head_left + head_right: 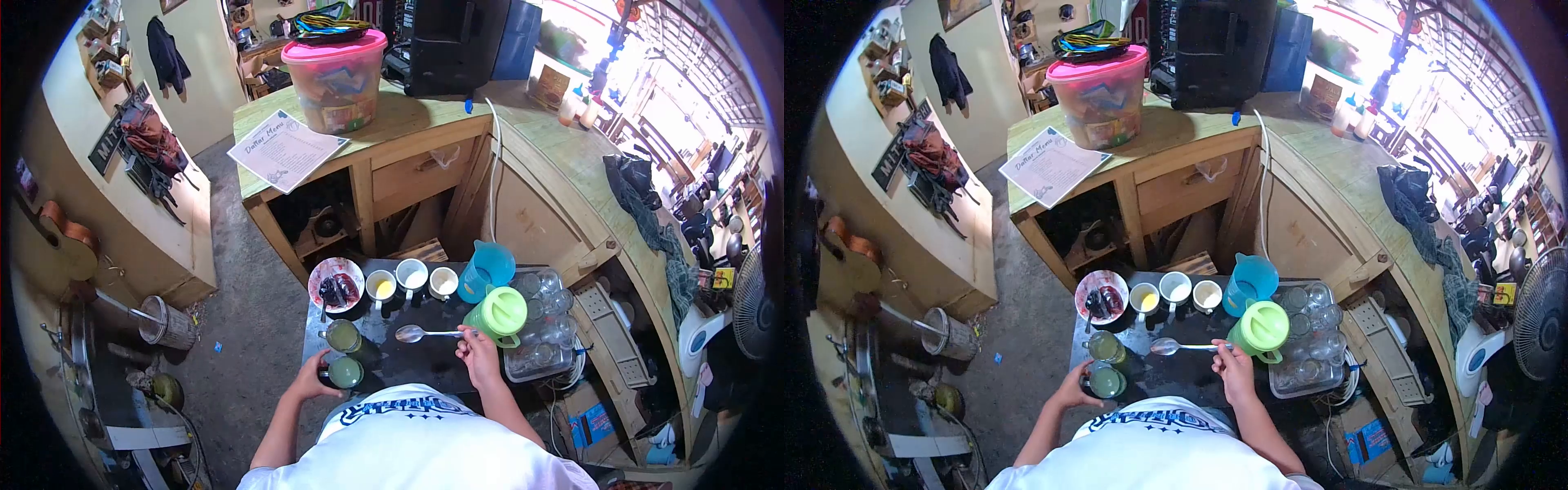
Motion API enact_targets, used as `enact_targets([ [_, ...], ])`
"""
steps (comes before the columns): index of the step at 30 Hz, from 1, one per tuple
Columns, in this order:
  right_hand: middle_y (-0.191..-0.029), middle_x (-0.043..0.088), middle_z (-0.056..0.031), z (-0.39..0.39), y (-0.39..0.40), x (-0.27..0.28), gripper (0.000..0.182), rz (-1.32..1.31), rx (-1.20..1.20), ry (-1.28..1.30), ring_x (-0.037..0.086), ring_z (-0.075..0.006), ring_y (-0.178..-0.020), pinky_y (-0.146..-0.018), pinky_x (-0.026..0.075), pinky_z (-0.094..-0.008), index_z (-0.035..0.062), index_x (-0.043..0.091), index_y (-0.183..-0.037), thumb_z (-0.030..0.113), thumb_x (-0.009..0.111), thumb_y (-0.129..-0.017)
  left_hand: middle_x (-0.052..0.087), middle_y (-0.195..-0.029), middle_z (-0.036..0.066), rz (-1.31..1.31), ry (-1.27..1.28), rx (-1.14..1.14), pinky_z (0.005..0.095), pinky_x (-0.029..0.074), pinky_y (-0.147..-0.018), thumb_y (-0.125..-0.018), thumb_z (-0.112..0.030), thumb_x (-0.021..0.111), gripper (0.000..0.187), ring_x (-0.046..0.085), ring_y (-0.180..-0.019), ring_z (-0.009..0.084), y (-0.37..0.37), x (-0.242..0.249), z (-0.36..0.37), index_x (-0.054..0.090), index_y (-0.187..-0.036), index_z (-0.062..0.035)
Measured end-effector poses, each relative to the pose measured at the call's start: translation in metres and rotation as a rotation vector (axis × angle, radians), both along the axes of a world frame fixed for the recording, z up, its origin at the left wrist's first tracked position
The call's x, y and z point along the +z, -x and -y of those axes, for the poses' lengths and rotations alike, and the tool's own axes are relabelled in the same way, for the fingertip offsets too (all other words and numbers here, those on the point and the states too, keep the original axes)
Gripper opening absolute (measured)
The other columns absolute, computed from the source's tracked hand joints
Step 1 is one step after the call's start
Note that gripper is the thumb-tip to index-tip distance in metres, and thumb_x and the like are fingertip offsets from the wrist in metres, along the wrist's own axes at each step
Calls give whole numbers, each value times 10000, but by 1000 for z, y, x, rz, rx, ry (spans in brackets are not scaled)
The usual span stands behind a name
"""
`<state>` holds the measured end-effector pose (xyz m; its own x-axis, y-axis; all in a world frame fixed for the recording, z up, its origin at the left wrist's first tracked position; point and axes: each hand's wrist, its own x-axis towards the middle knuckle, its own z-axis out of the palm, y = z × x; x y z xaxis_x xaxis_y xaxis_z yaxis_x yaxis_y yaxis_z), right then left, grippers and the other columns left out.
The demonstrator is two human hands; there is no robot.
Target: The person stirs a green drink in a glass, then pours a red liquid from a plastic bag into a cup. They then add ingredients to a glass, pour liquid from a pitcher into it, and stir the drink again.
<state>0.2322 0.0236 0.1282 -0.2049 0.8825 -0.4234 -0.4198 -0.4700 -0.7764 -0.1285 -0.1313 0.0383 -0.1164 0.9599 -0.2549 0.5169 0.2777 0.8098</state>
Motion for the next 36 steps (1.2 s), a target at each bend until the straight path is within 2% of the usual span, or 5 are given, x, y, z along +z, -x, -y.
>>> enact_targets([
  [12, -769, 509, 26, -3, -4, 4, 212, -7, -59, 40, 467, -54, -654, -583, 408, -223, 15, 613, -1097, 163, 553, -959, 488, -1264, 145, -149, -230, 94, 428, 451, -958, -471, -160, 899, 626, 503, -1166, 341, 20, 10, -68, 601, -1013, -65],
  [19, -791, 526, 17, -1, -11, -1, 218, -11, -85, 32, 463, -55, -654, -582, 405, -225, 2, 607, -1097, 162, 554, -958, 424, -1319, 210, -498, -419, 21, 511, 379, -993, -471, -407, 866, 597, 371, -1246, 433, 15, -10, -71, 606, -847, -23],
  [26, -747, 505, 29, -2, -4, 1, 212, 11, -77, 39, 472, -52, -646, -580, 408, -224, 13, 612, -1092, 168, 550, -961, 408, -1330, 221, -620, -429, 53, 522, 354, -1009, -480, -464, 843, 680, 346, -1265, 441, 14, -3, -78, 593, -944, -34],
  [32, -736, 492, 33, -4, -2, 3, 214, 21, -59, 54, 465, -52, -639, -575, 402, -223, 14, 612, -1086, 178, 551, -962, 460, -1295, 187, -497, -404, 269, 482, 350, -1031, -539, -240, 843, 662, 373, -1248, 409, 32, 20, -42, 561, -1120, -94],
  [36, -745, 491, 30, -6, -4, -1, 219, 16, -73, 47, 458, -55, -637, -572, 397, -225, 13, 607, -1092, 181, 550, -963, 547, -1156, 144, -375, -110, -116, 464, 373, -1007, -520, -195, 832, 633, 432, -1185, 375, 38, 29, 4, 567, -1084, -79],
])
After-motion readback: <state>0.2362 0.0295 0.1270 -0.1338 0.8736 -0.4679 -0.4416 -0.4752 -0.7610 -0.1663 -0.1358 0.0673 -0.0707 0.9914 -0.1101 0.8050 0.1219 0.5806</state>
